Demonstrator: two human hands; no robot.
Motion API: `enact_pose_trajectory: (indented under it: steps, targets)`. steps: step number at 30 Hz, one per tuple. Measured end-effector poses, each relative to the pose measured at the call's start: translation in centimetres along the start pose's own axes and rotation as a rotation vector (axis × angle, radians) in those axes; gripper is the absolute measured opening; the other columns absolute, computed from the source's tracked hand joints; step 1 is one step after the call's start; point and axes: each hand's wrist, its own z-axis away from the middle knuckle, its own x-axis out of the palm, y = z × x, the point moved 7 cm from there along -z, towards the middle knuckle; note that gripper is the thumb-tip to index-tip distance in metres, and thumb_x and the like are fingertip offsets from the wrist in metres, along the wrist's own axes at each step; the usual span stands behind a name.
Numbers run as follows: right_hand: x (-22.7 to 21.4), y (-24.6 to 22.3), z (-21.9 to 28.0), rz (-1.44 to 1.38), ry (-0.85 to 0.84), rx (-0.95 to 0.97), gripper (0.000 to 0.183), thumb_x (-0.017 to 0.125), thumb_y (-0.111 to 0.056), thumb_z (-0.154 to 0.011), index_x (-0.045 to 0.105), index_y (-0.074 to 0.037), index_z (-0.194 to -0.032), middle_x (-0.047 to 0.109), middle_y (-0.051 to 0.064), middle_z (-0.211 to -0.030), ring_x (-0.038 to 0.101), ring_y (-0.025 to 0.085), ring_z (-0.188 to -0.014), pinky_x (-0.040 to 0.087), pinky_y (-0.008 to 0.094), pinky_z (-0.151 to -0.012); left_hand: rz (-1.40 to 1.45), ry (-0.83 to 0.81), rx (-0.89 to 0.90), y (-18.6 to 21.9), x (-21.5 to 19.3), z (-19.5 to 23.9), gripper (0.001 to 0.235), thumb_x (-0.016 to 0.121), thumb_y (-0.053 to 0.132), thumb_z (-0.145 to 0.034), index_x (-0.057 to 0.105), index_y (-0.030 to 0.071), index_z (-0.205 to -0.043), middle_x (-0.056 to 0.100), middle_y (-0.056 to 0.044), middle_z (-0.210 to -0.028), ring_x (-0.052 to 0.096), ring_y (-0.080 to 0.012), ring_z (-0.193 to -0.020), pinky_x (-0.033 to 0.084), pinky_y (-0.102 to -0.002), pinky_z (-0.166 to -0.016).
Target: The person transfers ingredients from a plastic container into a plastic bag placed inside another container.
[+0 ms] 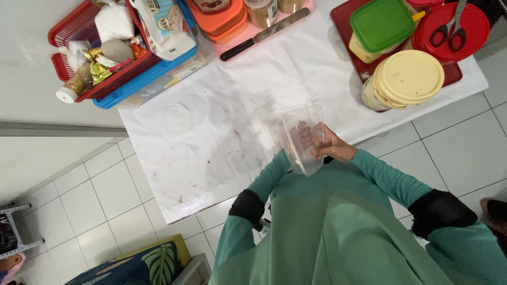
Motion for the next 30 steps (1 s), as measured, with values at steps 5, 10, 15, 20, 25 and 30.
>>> enact_pose_trajectory:
  steps: [5, 10, 15, 20, 25, 30]
  targets:
    - [0.2, -0.5, 0.1, 0.095, 0.061, 0.015, 0.059, 0.074, -0.001, -0.086, 0.035, -0.017, -0.127, 0.059, 0.003, -0.083, 0.065, 0.015, -0.074, 0.058, 0.031, -0.064, 0.006, 0.025, 0.022, -1.3, -2.2, -1.7, 0.073, 0.044, 0.053, -0.107, 0.021, 0.016, -0.165, 0.037, -0.010, -0.158, 0.042, -0.0330, -0.144, 0.039, -0.051, -0.119]
    - [-1.6, 2.5, -0.3, 0.161, 0.338, 0.103, 0.026, 0.064, -0.023, -0.100, 0.045, -0.015, -0.116, 0.052, 0.008, -0.070, 0.054, 0.019, -0.058, 0.047, 0.035, -0.052, -0.094, 0.087, 0.033, -1.4, -1.0, -1.5, 0.067, 0.047, 0.055, -0.103, 0.032, 0.017, -0.155, 0.045, -0.008, -0.151, 0.047, -0.0275, -0.139, 0.041, -0.047, -0.118]
    - [-0.9, -0.8, 1.1, 0.542, 0.647, -0.177, 0.030, 0.053, -0.038, -0.112, 0.050, -0.008, -0.107, 0.059, 0.011, -0.078, 0.055, 0.015, -0.070, 0.046, 0.035, -0.063, 0.320, 0.319, 0.039, 2.4, 9.8, 2.0, 0.079, 0.044, 0.082, -0.086, 0.060, 0.015, -0.124, 0.059, -0.010, -0.112, 0.060, -0.0276, -0.099, 0.051, -0.042, -0.088]
    - [1.0, -4.1, 1.5, 0.630, 0.753, -0.103, 0.030, 0.048, -0.036, -0.108, 0.047, -0.006, -0.108, 0.054, 0.013, -0.064, 0.055, 0.019, -0.056, 0.041, 0.038, -0.054, 0.422, 0.100, 0.120, 2.8, 9.4, 0.9, 0.076, 0.043, 0.090, -0.086, 0.058, 0.016, -0.097, 0.052, -0.003, -0.086, 0.053, -0.0240, -0.078, 0.044, -0.038, -0.065]
    - [1.4, -5.2, 1.6, 0.706, 0.757, -0.219, 0.030, 0.049, -0.033, -0.109, 0.047, -0.005, -0.102, 0.047, 0.011, -0.055, 0.047, 0.018, -0.047, 0.034, 0.039, -0.048, 0.363, 0.134, 0.151, 4.3, 11.3, 1.3, 0.076, 0.041, 0.089, -0.084, 0.056, 0.014, -0.089, 0.048, -0.001, -0.077, 0.046, -0.0207, -0.068, 0.036, -0.036, -0.058]
    - [1.4, -5.1, 1.5, 0.708, 0.737, -0.220, 0.029, 0.046, -0.032, -0.110, 0.046, -0.006, -0.097, 0.042, 0.007, -0.053, 0.039, 0.013, -0.046, 0.028, 0.036, -0.046, 0.399, 0.127, 0.179, 4.3, 11.2, 1.6, 0.079, 0.041, 0.090, -0.082, 0.056, 0.013, -0.088, 0.047, 0.000, -0.074, 0.044, -0.0194, -0.063, 0.033, -0.034, -0.057]
